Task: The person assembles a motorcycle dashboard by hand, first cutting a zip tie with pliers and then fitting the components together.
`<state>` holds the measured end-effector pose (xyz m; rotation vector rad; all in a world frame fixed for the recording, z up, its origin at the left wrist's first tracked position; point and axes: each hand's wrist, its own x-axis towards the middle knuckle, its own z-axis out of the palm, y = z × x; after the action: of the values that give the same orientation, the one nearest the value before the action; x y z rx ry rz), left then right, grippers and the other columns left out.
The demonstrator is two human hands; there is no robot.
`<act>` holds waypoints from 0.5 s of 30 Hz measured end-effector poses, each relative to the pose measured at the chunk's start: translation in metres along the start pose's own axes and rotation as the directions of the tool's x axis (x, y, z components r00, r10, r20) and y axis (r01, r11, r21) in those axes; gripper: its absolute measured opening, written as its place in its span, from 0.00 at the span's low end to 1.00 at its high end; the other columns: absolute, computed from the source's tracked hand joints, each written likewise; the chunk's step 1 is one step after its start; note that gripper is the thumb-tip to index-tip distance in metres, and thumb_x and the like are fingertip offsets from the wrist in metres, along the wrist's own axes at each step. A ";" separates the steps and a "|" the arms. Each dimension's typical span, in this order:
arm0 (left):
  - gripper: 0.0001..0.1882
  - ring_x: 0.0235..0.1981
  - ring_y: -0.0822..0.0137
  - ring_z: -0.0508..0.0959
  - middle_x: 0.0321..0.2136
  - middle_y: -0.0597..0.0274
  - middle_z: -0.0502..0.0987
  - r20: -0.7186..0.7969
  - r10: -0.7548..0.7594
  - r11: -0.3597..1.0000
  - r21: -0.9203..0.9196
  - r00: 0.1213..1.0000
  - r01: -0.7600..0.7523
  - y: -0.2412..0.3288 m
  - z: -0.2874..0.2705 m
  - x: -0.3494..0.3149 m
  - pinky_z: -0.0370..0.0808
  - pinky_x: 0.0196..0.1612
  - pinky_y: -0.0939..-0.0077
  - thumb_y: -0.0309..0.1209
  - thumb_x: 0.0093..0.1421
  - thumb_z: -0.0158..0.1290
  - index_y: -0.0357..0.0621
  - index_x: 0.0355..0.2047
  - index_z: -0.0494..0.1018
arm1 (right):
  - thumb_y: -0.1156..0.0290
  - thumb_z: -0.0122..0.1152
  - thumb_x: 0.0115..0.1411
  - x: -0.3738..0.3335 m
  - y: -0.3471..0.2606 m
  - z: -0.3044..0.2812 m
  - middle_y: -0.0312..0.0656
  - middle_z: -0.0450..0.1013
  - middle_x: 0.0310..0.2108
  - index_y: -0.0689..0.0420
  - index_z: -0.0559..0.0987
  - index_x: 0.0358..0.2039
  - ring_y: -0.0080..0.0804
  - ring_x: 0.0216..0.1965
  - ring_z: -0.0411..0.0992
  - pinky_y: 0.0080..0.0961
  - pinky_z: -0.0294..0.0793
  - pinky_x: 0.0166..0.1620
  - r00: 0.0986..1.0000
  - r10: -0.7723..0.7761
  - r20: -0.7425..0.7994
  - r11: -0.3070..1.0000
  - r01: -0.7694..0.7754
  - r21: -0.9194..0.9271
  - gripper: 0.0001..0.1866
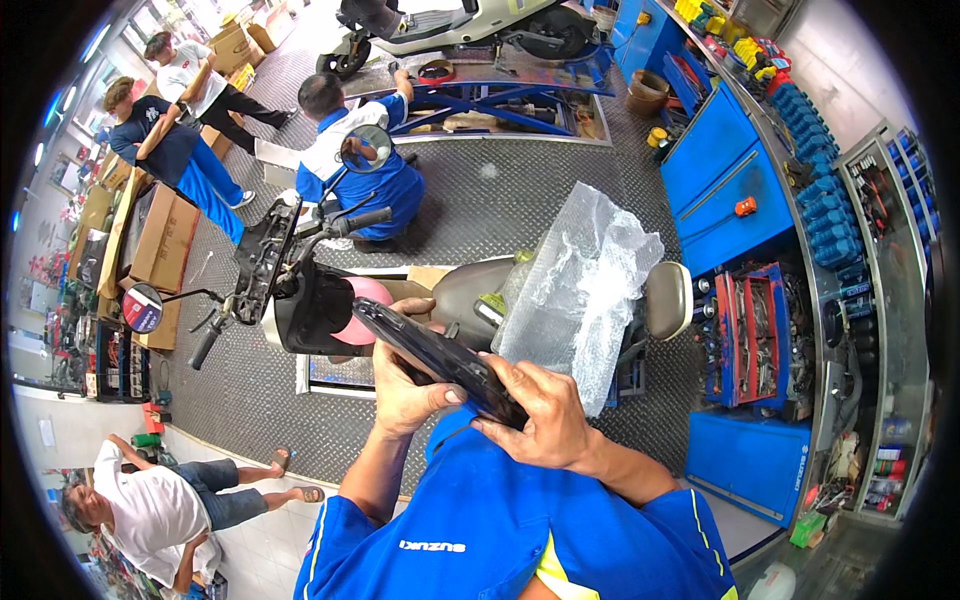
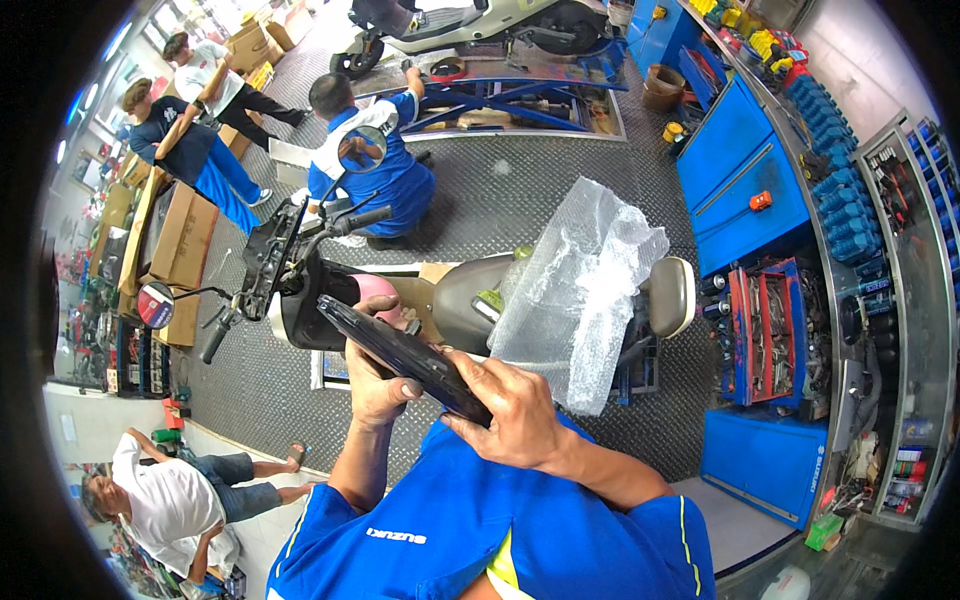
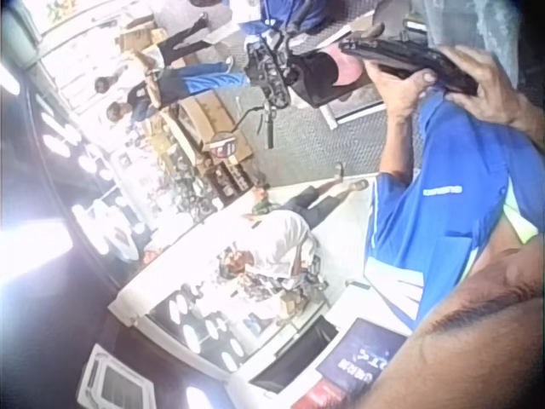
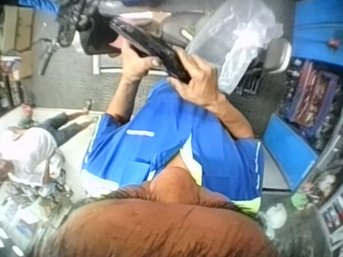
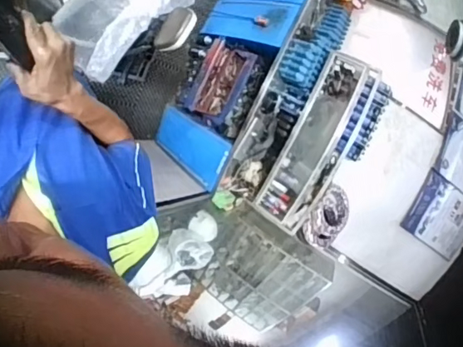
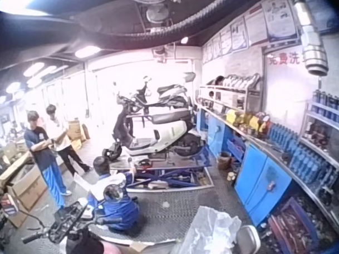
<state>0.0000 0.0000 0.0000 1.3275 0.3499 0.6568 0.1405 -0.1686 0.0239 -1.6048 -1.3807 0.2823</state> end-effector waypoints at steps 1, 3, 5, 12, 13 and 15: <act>0.57 0.57 0.57 0.81 0.58 0.46 0.76 -0.026 -0.016 0.998 -0.059 1.000 0.015 0.003 0.003 0.001 0.78 0.61 0.64 0.60 0.52 0.75 0.34 0.68 0.61 | 0.64 0.83 0.48 0.001 -0.001 0.000 0.49 0.78 0.33 0.60 0.77 0.64 0.48 0.30 0.80 0.41 0.79 0.36 1.000 0.010 0.002 1.000 -0.010 -0.003 0.42; 0.55 0.55 0.57 0.81 0.56 0.47 0.76 -0.088 0.001 0.990 -0.141 0.996 -0.013 0.002 0.006 0.004 0.79 0.60 0.63 0.60 0.52 0.75 0.34 0.66 0.64 | 0.65 0.84 0.47 0.002 0.000 -0.001 0.48 0.77 0.32 0.60 0.78 0.63 0.48 0.29 0.79 0.41 0.78 0.35 1.000 0.021 0.009 0.999 -0.021 -0.038 0.41; 0.55 0.54 0.58 0.82 0.56 0.48 0.76 -0.164 0.067 0.979 -0.179 0.984 -0.097 -0.005 0.007 0.011 0.78 0.61 0.62 0.60 0.52 0.75 0.33 0.65 0.64 | 0.65 0.84 0.46 0.001 0.001 -0.006 0.48 0.76 0.31 0.60 0.78 0.62 0.49 0.28 0.79 0.41 0.77 0.34 1.000 0.022 0.017 0.995 -0.021 -0.101 0.41; 0.39 0.27 0.57 0.72 0.22 0.54 0.68 -0.288 0.252 0.826 -0.433 0.924 -0.360 0.022 0.008 0.030 0.76 0.37 0.59 0.68 0.76 0.27 0.43 0.29 0.63 | 0.72 0.78 0.41 -0.010 0.020 0.009 0.44 0.75 0.36 0.52 0.79 0.64 0.46 0.34 0.77 0.41 0.77 0.36 0.997 -0.071 -0.004 0.961 0.067 -0.268 0.44; 0.40 0.24 0.57 0.72 0.20 0.54 0.66 -0.322 0.225 0.834 -0.425 0.920 -0.352 0.024 0.007 0.032 0.77 0.34 0.59 0.68 0.76 0.28 0.44 0.25 0.61 | 0.72 0.78 0.41 -0.008 0.021 0.012 0.44 0.74 0.36 0.51 0.78 0.66 0.45 0.34 0.76 0.42 0.77 0.36 0.996 -0.091 -0.009 0.958 0.085 -0.274 0.45; 0.40 0.20 0.59 0.71 0.17 0.55 0.66 -0.373 0.181 0.835 -0.431 0.910 -0.343 0.020 0.005 0.036 0.77 0.29 0.62 0.66 0.77 0.26 0.44 0.23 0.61 | 0.75 0.77 0.39 -0.007 0.019 0.015 0.45 0.77 0.35 0.56 0.82 0.59 0.46 0.32 0.78 0.40 0.79 0.36 0.995 -0.098 -0.033 0.953 0.084 -0.291 0.39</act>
<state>0.0259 0.0198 0.0248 0.7807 0.2337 1.1240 0.1399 -0.1655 -0.0010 -1.7658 -1.5070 -0.0159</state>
